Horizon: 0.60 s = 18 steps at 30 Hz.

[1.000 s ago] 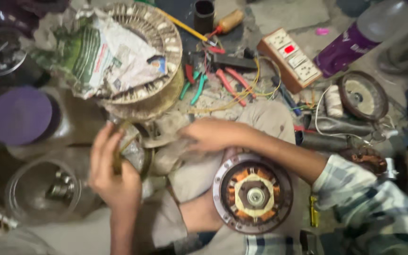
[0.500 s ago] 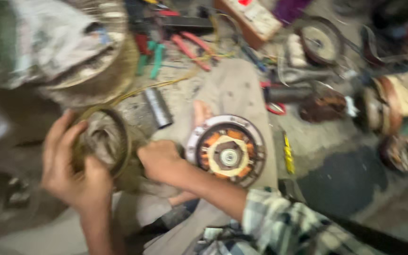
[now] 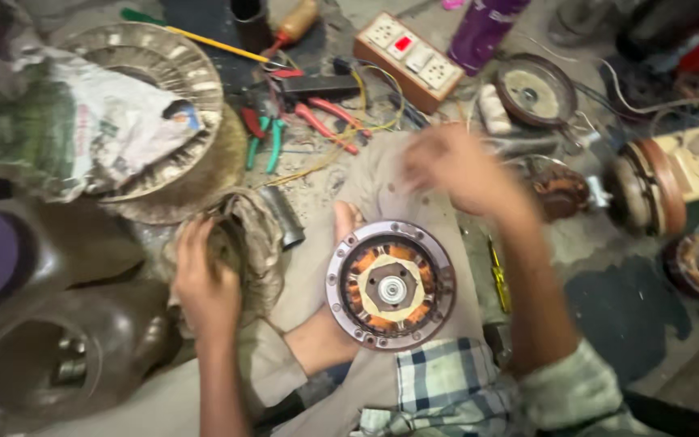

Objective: The person sits on the floor and assembles a motor component, using a hammer to tap a metal ring into place. They then insert a copper coil into the assembly and use a cloth to wipe the parts. Finally, they use scissors to cut a piece of wire.

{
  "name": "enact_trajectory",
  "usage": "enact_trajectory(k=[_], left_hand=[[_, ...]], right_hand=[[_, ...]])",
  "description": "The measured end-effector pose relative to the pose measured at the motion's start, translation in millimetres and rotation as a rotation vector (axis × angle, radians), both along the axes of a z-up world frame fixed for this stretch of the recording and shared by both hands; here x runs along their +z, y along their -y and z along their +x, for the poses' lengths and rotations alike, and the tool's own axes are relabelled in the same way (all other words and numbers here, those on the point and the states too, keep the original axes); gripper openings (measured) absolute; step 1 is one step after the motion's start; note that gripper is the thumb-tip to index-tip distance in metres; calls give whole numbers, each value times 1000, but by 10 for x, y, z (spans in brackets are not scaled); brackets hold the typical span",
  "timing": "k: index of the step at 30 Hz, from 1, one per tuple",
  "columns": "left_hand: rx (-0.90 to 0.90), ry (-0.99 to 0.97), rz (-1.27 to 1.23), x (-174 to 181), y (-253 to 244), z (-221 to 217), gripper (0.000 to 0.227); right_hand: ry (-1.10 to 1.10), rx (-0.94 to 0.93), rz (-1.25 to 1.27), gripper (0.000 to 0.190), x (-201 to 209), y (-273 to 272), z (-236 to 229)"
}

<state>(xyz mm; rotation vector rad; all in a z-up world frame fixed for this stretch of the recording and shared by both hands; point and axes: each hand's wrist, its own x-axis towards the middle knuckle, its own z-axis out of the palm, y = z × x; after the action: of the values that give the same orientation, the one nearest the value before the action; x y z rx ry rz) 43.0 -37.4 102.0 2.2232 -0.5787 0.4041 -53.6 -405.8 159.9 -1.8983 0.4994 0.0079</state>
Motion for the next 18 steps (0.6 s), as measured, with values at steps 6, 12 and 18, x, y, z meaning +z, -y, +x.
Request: enact_trajectory(k=[6,12,18], left_hand=[[-50,-110,-164,-88,12,153,39],[-145,-252,-336,-479,-261,530,35],[-145,-452,-476,-870,-551,998,29]], right_hand=[[-225,80,-645,30,-1103,1101,73],[-128,101,-1111,39,-1968,1055,152],[-61,277,-1152,31,-1643,1013,168]])
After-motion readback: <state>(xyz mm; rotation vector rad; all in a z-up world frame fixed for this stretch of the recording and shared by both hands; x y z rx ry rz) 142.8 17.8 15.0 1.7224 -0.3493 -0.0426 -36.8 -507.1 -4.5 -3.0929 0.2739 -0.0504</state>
